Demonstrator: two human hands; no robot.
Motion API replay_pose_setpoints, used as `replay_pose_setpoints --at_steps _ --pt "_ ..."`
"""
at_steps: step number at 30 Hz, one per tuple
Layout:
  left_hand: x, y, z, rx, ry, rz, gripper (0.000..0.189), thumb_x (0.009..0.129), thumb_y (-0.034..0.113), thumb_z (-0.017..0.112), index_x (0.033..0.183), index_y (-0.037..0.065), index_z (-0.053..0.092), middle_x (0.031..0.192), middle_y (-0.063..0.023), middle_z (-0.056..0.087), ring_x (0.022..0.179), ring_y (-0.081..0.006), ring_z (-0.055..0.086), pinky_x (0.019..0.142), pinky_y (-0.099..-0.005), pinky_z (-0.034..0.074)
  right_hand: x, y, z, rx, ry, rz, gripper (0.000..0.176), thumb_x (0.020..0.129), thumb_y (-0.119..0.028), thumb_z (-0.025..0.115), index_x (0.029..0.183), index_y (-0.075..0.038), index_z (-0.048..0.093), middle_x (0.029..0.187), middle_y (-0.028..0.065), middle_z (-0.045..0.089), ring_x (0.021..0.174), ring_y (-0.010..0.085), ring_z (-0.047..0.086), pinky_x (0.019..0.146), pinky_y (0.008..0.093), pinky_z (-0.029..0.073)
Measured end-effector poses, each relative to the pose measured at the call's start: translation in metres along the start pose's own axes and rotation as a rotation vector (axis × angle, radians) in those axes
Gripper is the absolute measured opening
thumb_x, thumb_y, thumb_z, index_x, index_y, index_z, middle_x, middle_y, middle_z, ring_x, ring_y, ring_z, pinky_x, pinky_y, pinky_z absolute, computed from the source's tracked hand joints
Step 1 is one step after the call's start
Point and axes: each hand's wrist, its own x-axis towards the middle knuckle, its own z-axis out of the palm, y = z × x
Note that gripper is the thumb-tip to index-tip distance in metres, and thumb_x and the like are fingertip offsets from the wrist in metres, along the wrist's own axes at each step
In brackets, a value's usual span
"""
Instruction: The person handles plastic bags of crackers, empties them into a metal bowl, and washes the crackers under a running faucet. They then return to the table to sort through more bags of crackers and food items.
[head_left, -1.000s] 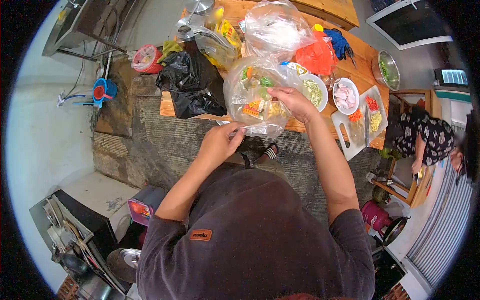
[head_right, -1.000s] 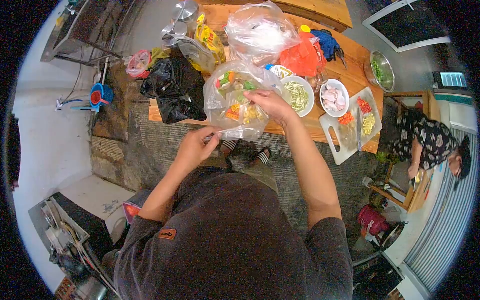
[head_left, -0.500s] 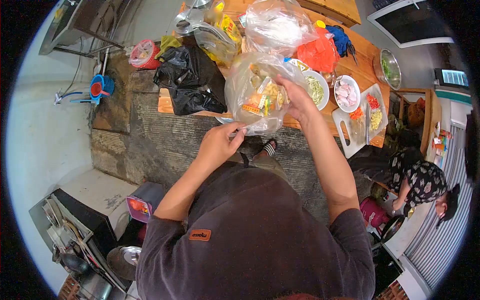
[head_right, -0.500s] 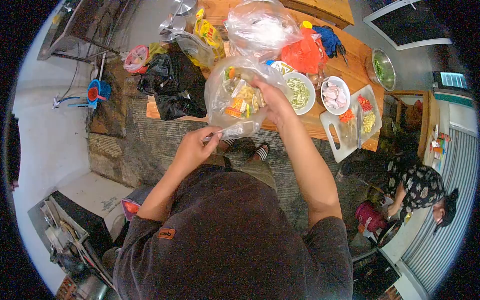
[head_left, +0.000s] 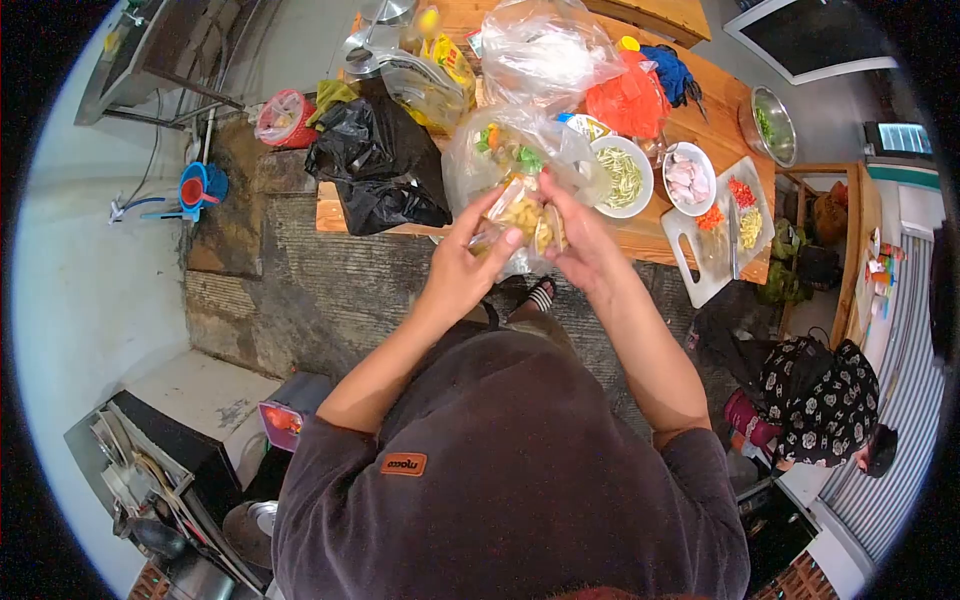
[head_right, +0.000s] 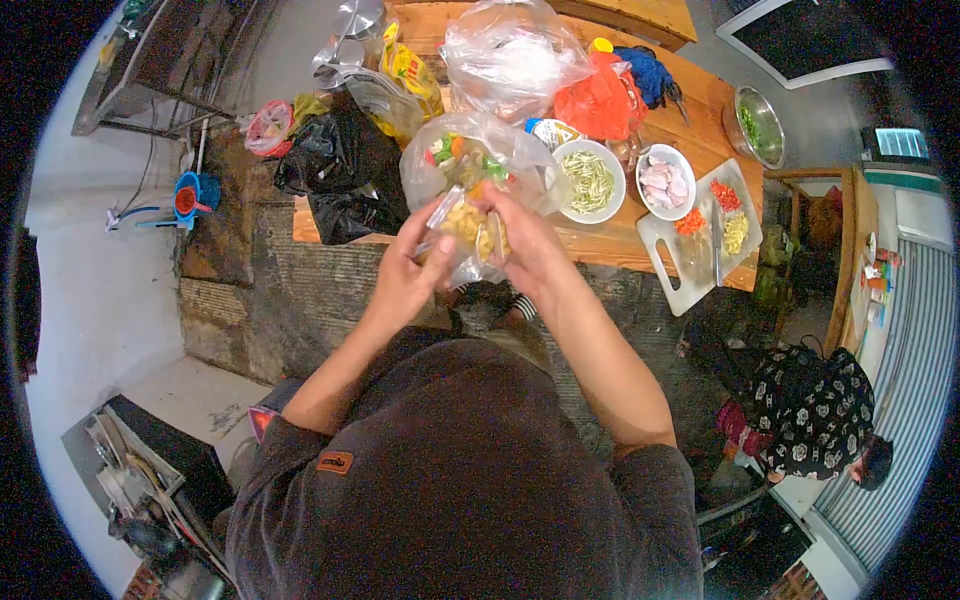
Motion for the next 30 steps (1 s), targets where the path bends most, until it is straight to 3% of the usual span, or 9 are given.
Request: replay_pose_setpoints --at_steps 5,14,16,18,20,22,24,29,30 --pt "0.011 0.003 0.009 -0.198 -0.111 -0.071 0.04 0.102 0.026 0.058 0.135 0.003 0.055 0.103 -0.0045 0.065 0.074 -0.0071 0.059 0.061 -0.0241 0.05 -0.016 0.0 0.002 -0.001 -0.182 0.032 0.03 0.101 -0.039 0.056 0.1 -0.009 0.061 0.09 0.0046 0.066 0.079 0.017 0.066 0.069 0.0325 0.055" --pt "-0.002 -0.003 0.008 -0.558 -0.048 -0.21 0.029 0.105 0.021 0.048 0.127 0.003 0.054 0.112 -0.0048 0.064 0.093 -0.0107 0.063 0.068 -0.0269 0.058 -0.028 0.016 0.003 -0.007 0.114 -0.076 0.036 0.104 -0.043 0.048 0.094 -0.011 0.06 0.081 0.0038 0.065 0.071 0.0127 0.061 0.056 0.0283 0.047" --pt "-0.007 -0.011 0.017 -0.601 -0.059 -0.288 0.031 0.105 0.022 0.047 0.13 0.004 0.051 0.114 -0.0055 0.063 0.096 -0.0111 0.063 0.068 -0.0287 0.06 -0.023 0.038 -0.003 -0.569 0.302 -0.544 0.045 0.105 -0.047 0.045 0.09 -0.007 0.059 0.077 0.0027 0.063 0.069 0.0128 0.058 0.057 0.03 0.044" --pt "-0.01 -0.019 0.02 -0.646 -0.028 -0.306 0.033 0.106 0.026 0.048 0.129 0.004 0.051 0.117 -0.0059 0.062 0.098 -0.0113 0.062 0.069 -0.0255 0.059 -0.04 0.037 0.018 -0.61 0.303 -0.551 0.045 0.106 -0.044 0.044 0.09 -0.005 0.06 0.08 0.0061 0.062 0.074 0.0189 0.056 0.068 0.0345 0.042" --pt "-0.01 -0.025 0.02 -0.73 -0.06 -0.305 0.039 0.107 0.032 0.046 0.135 0.005 0.047 0.124 -0.007 0.059 0.104 -0.0117 0.06 0.079 -0.0242 0.056 -0.042 0.04 0.02 -1.193 0.362 -0.924 0.04 0.107 -0.033 0.041 0.092 -0.002 0.061 0.088 0.0089 0.06 0.092 0.027 0.057 0.086 0.0374 0.042" --pt "-0.015 -0.015 0.028 -0.74 -0.064 -0.231 0.044 0.107 0.034 0.043 0.14 0.005 0.041 0.13 -0.0089 0.055 0.114 -0.0158 0.056 0.093 -0.0291 0.05 -0.045 0.04 0.026 -1.277 0.341 -0.892 0.038 0.106 -0.031 0.038 0.1 -0.002 0.062 0.098 0.0145 0.058 0.103 0.0322 0.055 0.093 0.0388 0.04" --pt "-0.019 -0.009 0.03 -0.748 -0.068 -0.154 0.048 0.108 0.035 0.04 0.145 0.004 0.035 0.137 -0.0107 0.051 0.125 -0.0199 0.052 0.107 -0.034 0.044 -0.042 0.043 0.032 -1.275 0.293 -1.205 0.038 0.105 -0.034 0.041 0.107 -0.002 0.061 0.112 0.021 0.056 0.111 0.0361 0.052 0.099 0.0443 0.035" --pt "-0.018 -0.025 0.02 -0.854 -0.008 -0.257 0.033 0.105 0.028 0.053 0.13 0.009 0.047 0.116 -0.0052 0.06 0.106 -0.0139 0.06 0.088 -0.0297 0.052 -0.043 0.052 0.034 -1.129 0.083 -1.042 0.048 0.107 -0.038 0.034 0.122 0.002 0.057 0.124 0.0222 0.052 0.118 0.0364 0.051 0.104 0.0435 0.036" --pt "-0.017 -0.028 0.015 -0.849 0.005 -0.266 0.03 0.104 0.029 0.053 0.127 0.01 0.049 0.113 -0.0055 0.062 0.101 -0.0148 0.063 0.081 -0.0299 0.054 -0.044 0.051 0.036 -0.782 0.059 -0.818 0.051 0.107 -0.04 0.032 0.123 0.002 0.056 0.125 0.0215 0.053 0.119 0.0341 0.051 0.105 0.0423 0.037"
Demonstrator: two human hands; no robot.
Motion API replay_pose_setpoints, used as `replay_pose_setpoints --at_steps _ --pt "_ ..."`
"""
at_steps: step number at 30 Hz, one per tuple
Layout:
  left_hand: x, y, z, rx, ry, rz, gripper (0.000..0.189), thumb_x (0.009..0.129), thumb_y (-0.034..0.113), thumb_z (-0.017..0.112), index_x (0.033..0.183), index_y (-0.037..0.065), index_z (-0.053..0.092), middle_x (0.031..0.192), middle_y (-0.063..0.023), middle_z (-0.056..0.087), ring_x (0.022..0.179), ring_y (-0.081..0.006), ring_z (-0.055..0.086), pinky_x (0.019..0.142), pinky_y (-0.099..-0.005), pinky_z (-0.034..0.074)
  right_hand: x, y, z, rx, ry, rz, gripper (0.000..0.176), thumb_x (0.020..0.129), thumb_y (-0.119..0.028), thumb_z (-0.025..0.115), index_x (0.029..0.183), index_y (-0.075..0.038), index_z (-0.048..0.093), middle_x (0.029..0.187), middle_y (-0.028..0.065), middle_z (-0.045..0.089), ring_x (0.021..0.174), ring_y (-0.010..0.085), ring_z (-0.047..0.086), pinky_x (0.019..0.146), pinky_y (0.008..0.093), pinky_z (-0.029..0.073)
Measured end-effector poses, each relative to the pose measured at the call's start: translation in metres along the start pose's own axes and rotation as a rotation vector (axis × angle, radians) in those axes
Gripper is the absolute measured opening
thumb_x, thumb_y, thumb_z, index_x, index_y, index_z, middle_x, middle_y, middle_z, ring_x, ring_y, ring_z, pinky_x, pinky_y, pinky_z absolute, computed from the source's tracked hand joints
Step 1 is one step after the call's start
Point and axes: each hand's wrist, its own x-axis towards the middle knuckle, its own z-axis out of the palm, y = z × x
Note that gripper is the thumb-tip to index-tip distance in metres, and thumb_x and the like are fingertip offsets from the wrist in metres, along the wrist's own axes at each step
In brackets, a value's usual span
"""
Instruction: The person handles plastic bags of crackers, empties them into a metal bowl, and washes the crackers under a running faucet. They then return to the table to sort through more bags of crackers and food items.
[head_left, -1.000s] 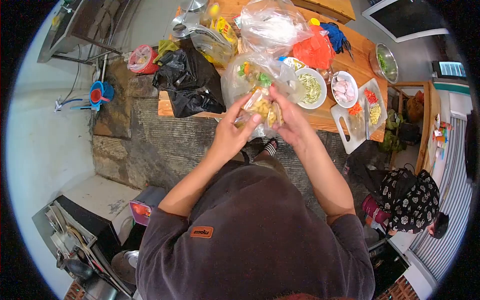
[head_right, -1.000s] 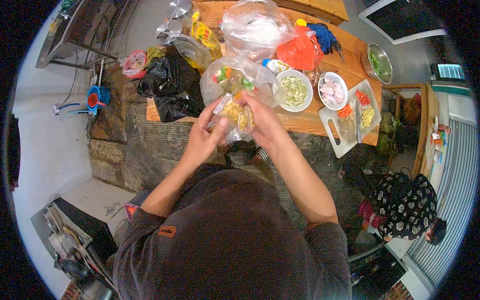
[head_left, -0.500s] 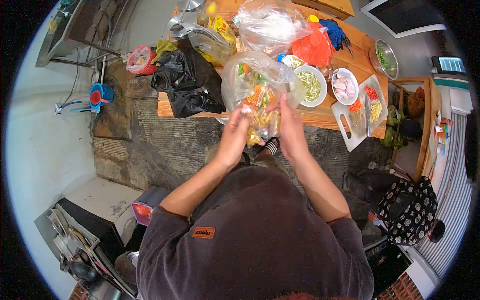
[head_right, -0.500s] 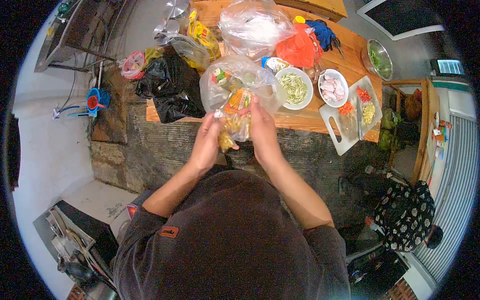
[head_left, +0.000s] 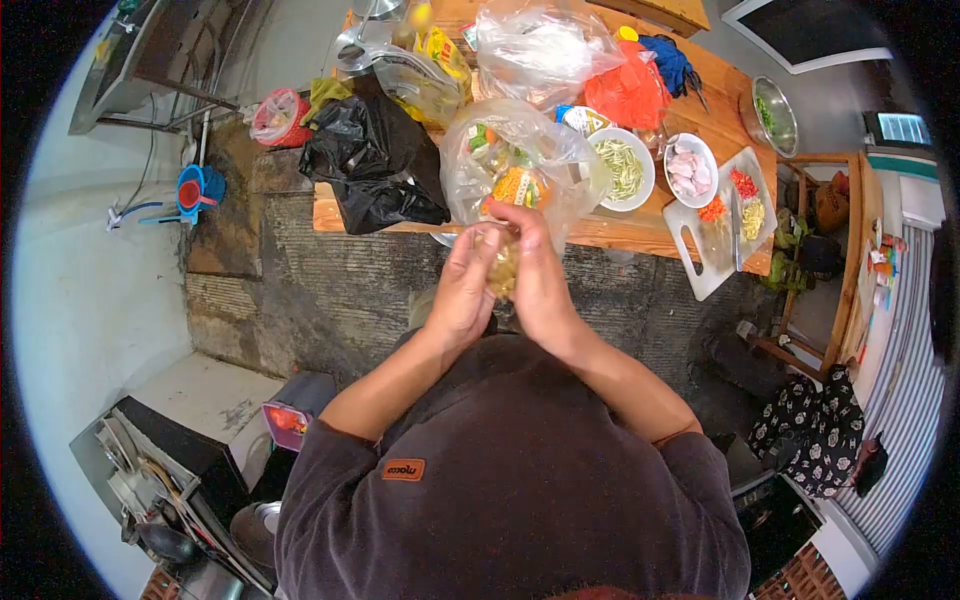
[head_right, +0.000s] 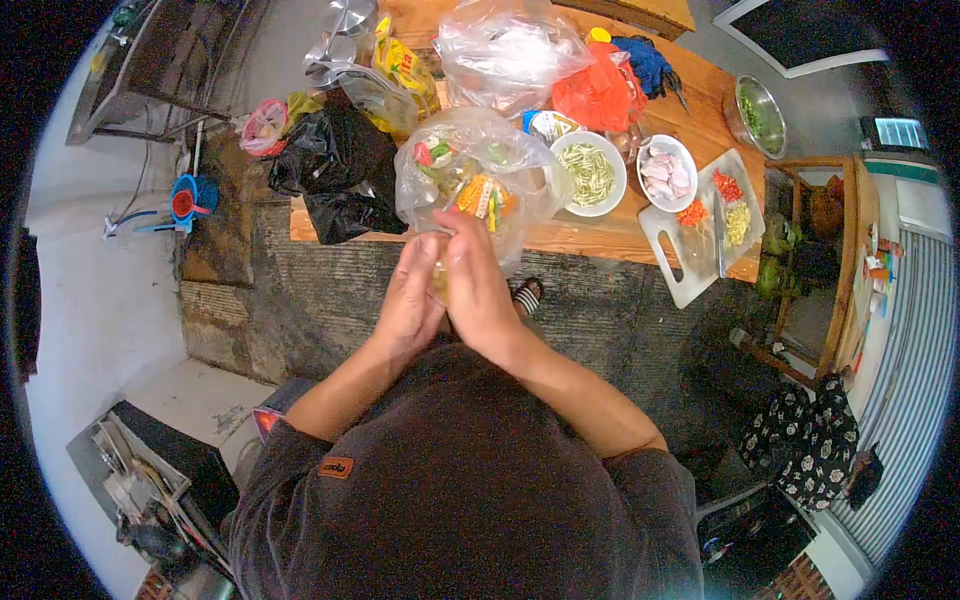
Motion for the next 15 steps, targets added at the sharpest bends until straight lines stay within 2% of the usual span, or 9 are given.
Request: replay_pose_setpoints --at_steps 1,2,4,5,6,8,11,14,15 --pt "-0.003 0.012 -0.002 -0.04 -0.033 -0.076 0.028 0.104 0.033 0.054 0.12 0.011 0.051 0.105 -0.0071 0.064 0.087 -0.0181 0.065 0.063 -0.0294 0.052 0.0 -0.001 0.001 0.335 0.02 0.244 0.053 0.108 -0.041 0.03 0.125 0.002 0.056 0.126 0.0208 0.054 0.121 0.0318 0.051 0.105 0.041 0.039" --pt "-0.005 0.017 -0.004 -0.042 -0.026 -0.071 0.028 0.104 0.033 0.054 0.12 0.011 0.051 0.105 -0.0071 0.064 0.087 -0.0181 0.065 0.063 -0.0294 0.052 0.009 0.016 0.001 0.371 0.074 0.188 0.056 0.109 -0.042 0.027 0.123 0.002 0.058 0.121 0.0183 0.059 0.117 0.0274 0.055 0.103 0.0386 0.042" --pt "-0.007 0.026 -0.009 -0.085 -0.054 -0.103 0.029 0.103 0.037 0.053 0.117 0.012 0.051 0.102 -0.0096 0.065 0.08 -0.0214 0.065 0.052 -0.0294 0.048 0.025 0.033 -0.012 0.192 0.075 0.278 0.048 0.109 -0.035 0.031 0.117 0.001 0.061 0.113 0.0171 0.063 0.111 0.0272 0.059 0.1 0.0381 0.044" --pt "-0.009 0.029 -0.014 -0.088 -0.084 -0.095 0.028 0.104 0.037 0.052 0.117 0.012 0.051 0.104 -0.0104 0.064 0.08 -0.0232 0.066 0.051 -0.0299 0.048 0.037 0.048 -0.015 0.03 0.036 0.234 0.04 0.106 -0.029 0.039 0.114 0.002 0.063 0.112 0.0199 0.065 0.106 0.0316 0.063 0.096 0.0389 0.047" --pt "-0.01 0.032 -0.018 -0.088 -0.084 -0.093 0.028 0.104 0.037 0.052 0.117 0.012 0.051 0.104 -0.0104 0.064 0.08 -0.0232 0.066 0.051 -0.0299 0.048 0.046 0.06 -0.018 0.031 0.035 0.233 0.04 0.106 -0.029 0.039 0.114 0.002 0.063 0.112 0.0199 0.065 0.106 0.0316 0.063 0.096 0.0389 0.047" --pt "-0.014 0.036 -0.024 -0.077 -0.087 -0.087 0.029 0.104 0.037 0.051 0.118 0.012 0.051 0.106 -0.0113 0.064 0.08 -0.0229 0.066 0.05 -0.0298 0.049 0.065 0.07 -0.022 -0.383 -0.193 0.113 0.029 0.099 -0.021 0.051 0.114 0.0 0.064 0.113 0.0233 0.065 0.105 0.0379 0.064 0.092 0.0419 0.049" --pt "-0.019 0.036 -0.032 -0.016 -0.061 -0.073 0.035 0.104 0.045 0.048 0.116 0.012 0.052 0.107 -0.011 0.062 0.079 -0.0221 0.063 0.049 -0.0281 0.047 0.099 0.097 -0.005 -0.598 -0.314 0.09 0.03 0.093 -0.017 0.057 0.115 0.002 0.064 0.114 0.0248 0.065 0.102 0.0408 0.064 0.091 0.0437 0.051" --pt "-0.024 0.036 -0.036 -0.039 -0.052 -0.073 0.037 0.104 0.046 0.045 0.115 0.012 0.053 0.107 -0.012 0.061 0.077 -0.0232 0.063 0.047 -0.0285 0.048 0.126 0.124 0.014 -0.875 -0.359 0.032 0.038 0.089 -0.014 0.061 0.123 0.003 0.058 0.118 0.0225 0.064 0.106 0.0381 0.064 0.094 0.0434 0.051" --pt "-0.026 0.036 -0.036 -0.036 -0.045 -0.073 0.037 0.104 0.046 0.045 0.115 0.012 0.053 0.107 -0.012 0.061 0.077 -0.0232 0.063 0.047 -0.0285 0.048 0.13 0.129 0.016 -0.868 -0.362 0.033 0.038 0.089 -0.014 0.061 0.123 0.003 0.058 0.118 0.0225 0.064 0.106 0.0381 0.064 0.094 0.0434 0.051"
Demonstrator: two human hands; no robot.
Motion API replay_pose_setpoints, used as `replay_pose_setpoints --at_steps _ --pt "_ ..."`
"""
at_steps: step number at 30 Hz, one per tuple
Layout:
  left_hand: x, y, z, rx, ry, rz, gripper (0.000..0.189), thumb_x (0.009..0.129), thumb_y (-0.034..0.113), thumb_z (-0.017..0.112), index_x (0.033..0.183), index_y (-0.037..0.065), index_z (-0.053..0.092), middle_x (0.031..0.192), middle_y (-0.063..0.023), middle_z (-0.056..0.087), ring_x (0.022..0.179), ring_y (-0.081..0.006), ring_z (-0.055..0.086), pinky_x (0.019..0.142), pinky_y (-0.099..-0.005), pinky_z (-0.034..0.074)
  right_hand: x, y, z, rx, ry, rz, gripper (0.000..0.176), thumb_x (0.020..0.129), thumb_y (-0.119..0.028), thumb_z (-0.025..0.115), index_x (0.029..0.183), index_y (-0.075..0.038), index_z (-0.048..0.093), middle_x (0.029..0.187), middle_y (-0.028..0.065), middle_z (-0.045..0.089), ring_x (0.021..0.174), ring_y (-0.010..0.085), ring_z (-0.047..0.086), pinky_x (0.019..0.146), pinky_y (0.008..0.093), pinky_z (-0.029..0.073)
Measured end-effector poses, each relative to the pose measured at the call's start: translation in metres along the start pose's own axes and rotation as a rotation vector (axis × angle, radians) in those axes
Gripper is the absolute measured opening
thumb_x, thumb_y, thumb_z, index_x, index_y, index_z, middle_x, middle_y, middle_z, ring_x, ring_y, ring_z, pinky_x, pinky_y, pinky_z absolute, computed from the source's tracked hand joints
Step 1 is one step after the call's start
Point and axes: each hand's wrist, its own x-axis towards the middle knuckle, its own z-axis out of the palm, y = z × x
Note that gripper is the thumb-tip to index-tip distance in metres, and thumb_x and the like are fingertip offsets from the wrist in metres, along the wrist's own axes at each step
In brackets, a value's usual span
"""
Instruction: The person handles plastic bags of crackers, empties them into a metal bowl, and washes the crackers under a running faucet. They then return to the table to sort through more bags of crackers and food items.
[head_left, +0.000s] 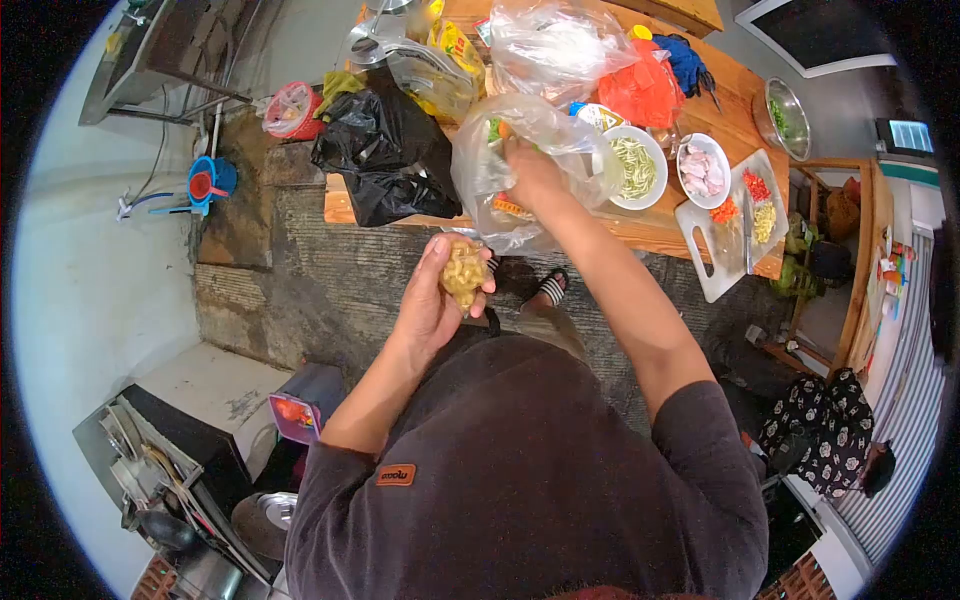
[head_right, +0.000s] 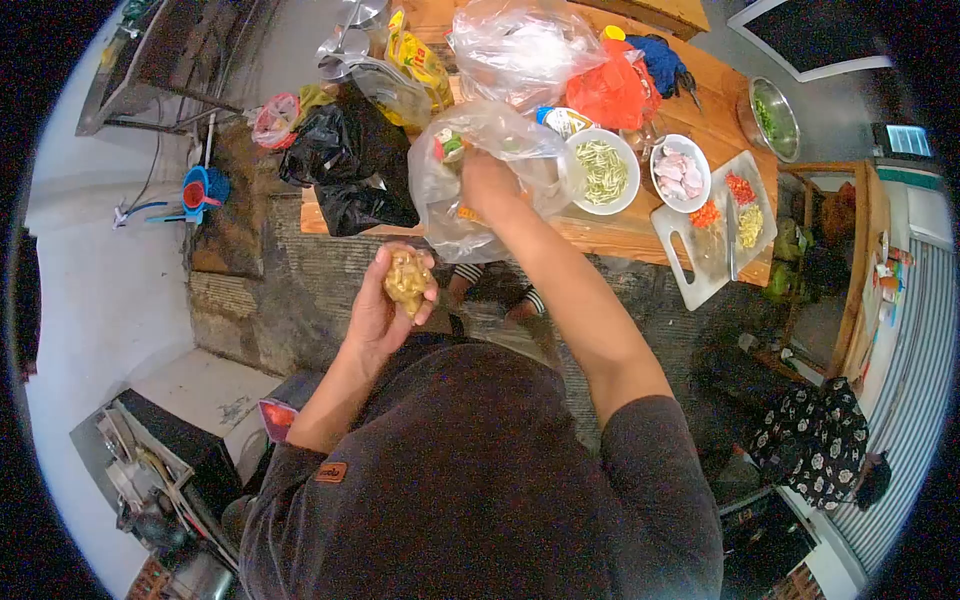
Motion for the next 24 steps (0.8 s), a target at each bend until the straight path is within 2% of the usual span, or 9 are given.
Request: replay_pose_setpoints --at_steps 2,5,6,10,12,16,19,22,24 --pt "-0.005 0.002 -0.001 -0.036 0.026 -0.037 0.041 0.104 0.049 0.041 0.113 0.011 0.054 0.106 -0.0128 0.061 0.076 -0.0247 0.065 0.044 -0.0293 0.049 0.008 0.001 0.008 -0.243 -0.032 0.045 0.05 0.089 -0.014 0.058 0.135 0.005 0.048 0.129 0.022 0.06 0.117 0.0357 0.06 0.1 0.0419 0.05" --pt "-0.004 0.004 -0.012 -0.154 -0.042 -0.067 0.044 0.104 0.051 0.041 0.112 0.01 0.055 0.107 -0.0137 0.066 0.079 -0.0265 0.068 0.046 -0.0319 0.049 0.03 0.011 0.034 -0.181 -0.041 0.148 0.053 0.092 -0.011 0.051 0.141 0.005 0.04 0.136 0.0214 0.055 0.125 0.0344 0.055 0.104 0.0412 0.047" --pt "-0.004 0.005 -0.012 -0.151 -0.035 -0.071 0.045 0.104 0.051 0.04 0.111 0.01 0.056 0.105 -0.0132 0.066 0.079 -0.0264 0.069 0.045 -0.0319 0.049 0.032 0.021 0.045 -0.261 0.015 0.082 0.045 0.095 -0.029 0.048 0.132 -0.004 0.053 0.137 0.0199 0.053 0.124 0.0352 0.056 0.103 0.0435 0.047" --pt "-0.005 0.009 -0.01 -0.128 -0.045 -0.062 0.045 0.104 0.051 0.039 0.11 0.01 0.056 0.105 -0.0126 0.066 0.08 -0.0255 0.069 0.045 -0.0311 0.05 0.044 0.04 0.047 -0.26 0.028 0.112 0.038 0.093 -0.023 0.051 0.127 -0.006 0.057 0.133 0.02 0.055 0.119 0.0357 0.059 0.1 0.0443 0.048" --pt "-0.005 0.013 -0.007 -0.114 0.028 -0.075 0.044 0.104 0.051 0.039 0.109 0.01 0.056 0.103 -0.0124 0.06 0.076 -0.0244 0.066 0.042 -0.0284 0.051 0.029 0.033 0.019 -0.2 0.112 -0.164 0.034 0.091 -0.017 0.055 0.122 -0.006 0.06 0.123 0.0204 0.062 0.114 0.0366 0.062 0.096 0.0461 0.049" --pt "-0.001 0.012 -0.015 -0.119 -0.046 -0.084 0.045 0.104 0.052 0.039 0.111 0.01 0.056 0.105 -0.012 0.066 0.08 -0.0244 0.069 0.046 -0.0301 0.051 0.02 -0.001 -0.033 -0.159 0.028 -0.048 0.032 0.089 -0.017 0.06 0.119 -0.006 0.061 0.114 0.0201 0.066 0.111 0.0362 0.062 0.091 0.0455 0.051" --pt "0.003 0.013 -0.011 -0.122 -0.049 -0.095 0.046 0.104 0.052 0.039 0.11 0.011 0.057 0.105 -0.0123 0.066 0.081 -0.0248 0.069 0.046 -0.0307 0.052 0.014 -0.004 -0.052 0.032 0.094 -0.001 0.037 0.089 -0.022 0.06 0.122 -0.005 0.062 0.104 0.0205 0.07 0.103 0.04 0.065 0.092 0.0472 0.051" --pt "0.006 0.013 -0.008 -0.124 -0.072 -0.101 0.046 0.104 0.053 0.039 0.109 0.01 0.057 0.105 -0.0124 0.066 0.081 -0.025 0.069 0.047 -0.031 0.053 0.005 -0.001 -0.069 0.196 -0.051 0.045 0.032 0.091 -0.025 0.061 0.114 -0.002 0.065 0.097 0.0226 0.07 0.09 0.0385 0.07 0.086 0.0448 0.054" --pt "0.008 0.014 -0.008 -0.121 -0.088 -0.119 0.046 0.104 0.053 0.039 0.109 0.01 0.057 0.104 -0.0123 0.066 0.082 -0.0256 0.07 0.048 -0.0314 0.054 -0.006 -0.003 -0.083 0.369 -0.219 0.103 0.03 0.093 -0.027 0.061 0.107 0.0 0.066 0.088 0.0204 0.072 0.073 0.0322 0.072 0.073 0.0402 0.058"
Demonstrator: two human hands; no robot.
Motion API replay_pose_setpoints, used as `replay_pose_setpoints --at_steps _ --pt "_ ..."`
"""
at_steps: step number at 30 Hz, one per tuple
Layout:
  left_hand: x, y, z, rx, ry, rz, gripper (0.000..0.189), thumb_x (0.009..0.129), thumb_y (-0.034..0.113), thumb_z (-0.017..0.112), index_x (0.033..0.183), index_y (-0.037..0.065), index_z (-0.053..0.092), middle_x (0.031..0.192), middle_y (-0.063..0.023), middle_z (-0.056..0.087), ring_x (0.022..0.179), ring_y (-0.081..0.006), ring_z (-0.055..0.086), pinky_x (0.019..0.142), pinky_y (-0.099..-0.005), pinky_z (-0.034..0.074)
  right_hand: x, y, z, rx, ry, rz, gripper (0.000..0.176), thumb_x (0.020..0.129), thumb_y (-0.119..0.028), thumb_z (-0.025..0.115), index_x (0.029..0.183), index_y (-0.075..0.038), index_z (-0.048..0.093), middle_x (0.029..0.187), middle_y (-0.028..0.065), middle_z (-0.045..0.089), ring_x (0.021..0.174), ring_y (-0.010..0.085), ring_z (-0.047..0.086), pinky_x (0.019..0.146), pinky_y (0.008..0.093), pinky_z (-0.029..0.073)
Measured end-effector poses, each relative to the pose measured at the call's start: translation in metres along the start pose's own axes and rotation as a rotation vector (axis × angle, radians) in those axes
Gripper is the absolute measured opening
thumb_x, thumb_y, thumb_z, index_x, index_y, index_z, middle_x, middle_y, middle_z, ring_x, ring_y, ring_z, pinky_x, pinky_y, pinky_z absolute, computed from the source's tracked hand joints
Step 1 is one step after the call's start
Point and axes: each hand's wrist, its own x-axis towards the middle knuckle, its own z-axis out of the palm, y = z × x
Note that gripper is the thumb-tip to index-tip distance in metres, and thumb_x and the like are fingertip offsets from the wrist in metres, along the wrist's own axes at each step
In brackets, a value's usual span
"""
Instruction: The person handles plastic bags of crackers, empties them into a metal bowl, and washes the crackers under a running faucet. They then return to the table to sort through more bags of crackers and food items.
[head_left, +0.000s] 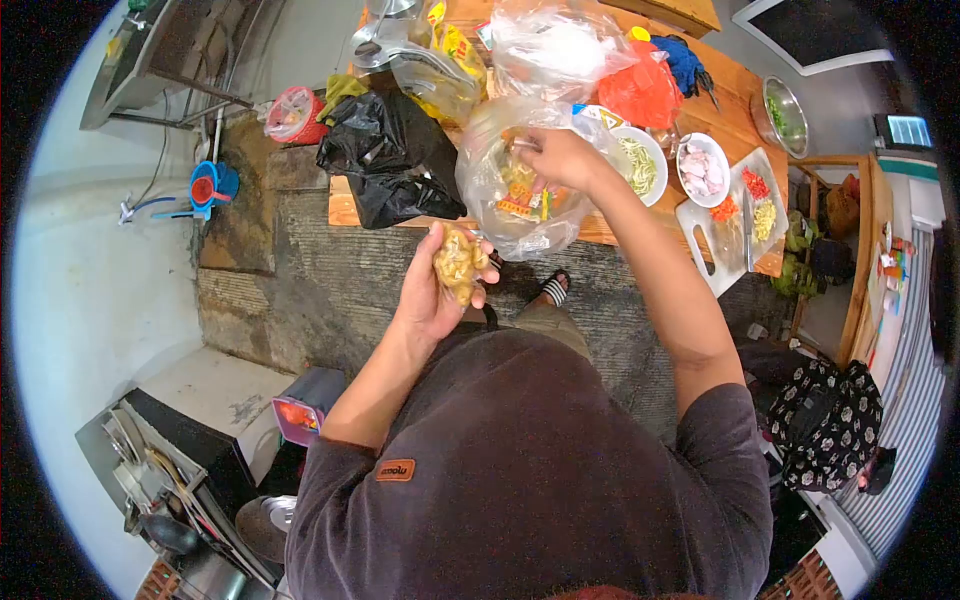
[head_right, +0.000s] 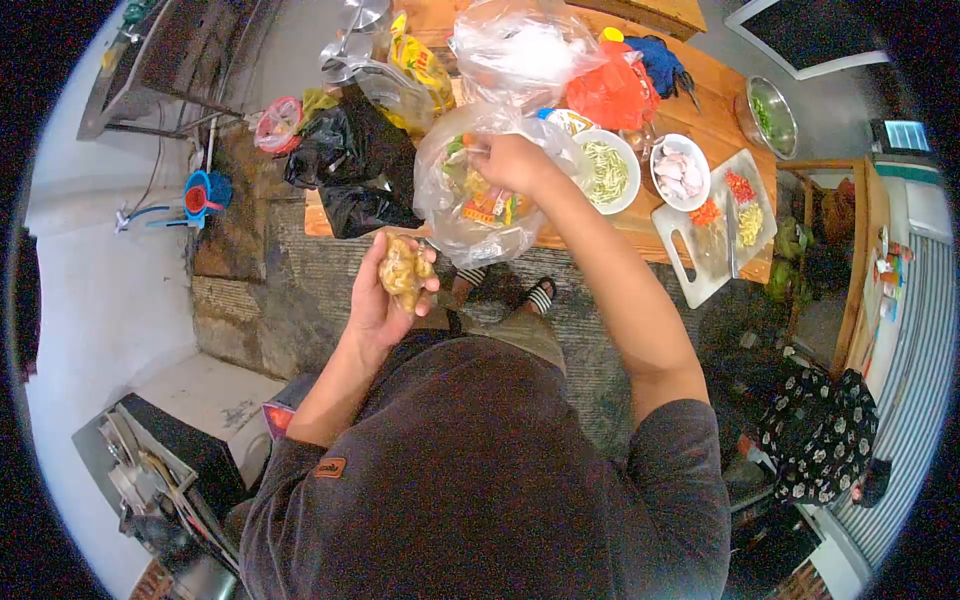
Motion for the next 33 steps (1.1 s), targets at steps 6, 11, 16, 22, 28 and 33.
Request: replay_pose_setpoints --at_steps 6,11,16,22,28,33 --pt "0.007 0.006 0.005 -0.026 -0.05 -0.062 0.046 0.104 0.051 0.039 0.108 0.009 0.058 0.102 -0.0132 0.065 0.092 -0.0306 0.071 0.058 -0.0383 0.06 -0.035 0.003 -0.007 0.232 -0.112 0.003 0.037 0.094 -0.036 0.066 0.108 -0.002 0.063 0.082 0.0076 0.066 0.068 0.016 0.068 0.06 0.0298 0.058" --pt "0.016 0.011 0.005 -0.094 -0.095 -0.093 0.046 0.105 0.048 0.039 0.107 0.006 0.058 0.103 -0.0147 0.066 0.099 -0.0354 0.07 0.074 -0.0452 0.062 -0.068 -0.008 0.0 0.507 -0.022 0.066 0.038 0.09 -0.036 0.073 0.099 0.0 0.063 0.082 0.0047 0.063 0.072 0.0137 0.066 0.062 0.0299 0.059" --pt "0.021 0.025 0.003 -0.084 -0.098 -0.108 0.044 0.104 0.045 0.044 0.103 0.005 0.062 0.104 -0.0161 0.066 0.103 -0.0361 0.068 0.083 -0.0479 0.061 -0.083 -0.004 0.011 0.691 0.143 0.128 0.032 0.094 -0.033 0.07 0.098 -0.002 0.063 0.088 0.0035 0.064 0.076 0.0138 0.068 0.065 0.0279 0.058" --pt "0.015 0.037 -0.008 -0.077 -0.128 -0.099 0.043 0.104 0.042 0.046 0.101 0.004 0.064 0.103 -0.0165 0.069 0.11 -0.0376 0.065 0.085 -0.0479 0.06 -0.121 -0.008 0.016 0.841 0.394 0.158 0.027 0.097 -0.032 0.066 0.1 -0.005 0.064 0.086 0.0017 0.066 0.074 0.0093 0.065 0.06 0.0237 0.052" --pt "-0.006 0.013 -0.016 0.052 -0.152 -0.11 0.045 0.104 0.043 0.044 0.121 0.003 0.057 0.123 -0.0147 0.064 0.116 -0.0325 0.063 0.074 -0.0423 0.063 -0.167 -0.026 0.044 0.558 0.526 0.061 0.026 0.096 -0.03 0.068 0.098 -0.005 0.064 0.081 -0.0013 0.064 0.064 0.0056 0.054 0.057 0.0231 0.045" --pt "-0.031 -0.015 -0.01 0.095 -0.089 -0.189 0.045 0.104 0.043 0.045 0.129 0.007 0.055 0.125 -0.0109 0.064 0.12 -0.0273 0.061 0.076 -0.0409 0.062 -0.195 -0.066 0.084 0.325 0.449 0.023 0.028 0.093 -0.028 0.069 0.095 -0.001 0.066 0.084 0.0117 0.066 0.07 0.0193 0.06 0.067 0.0329 0.048"
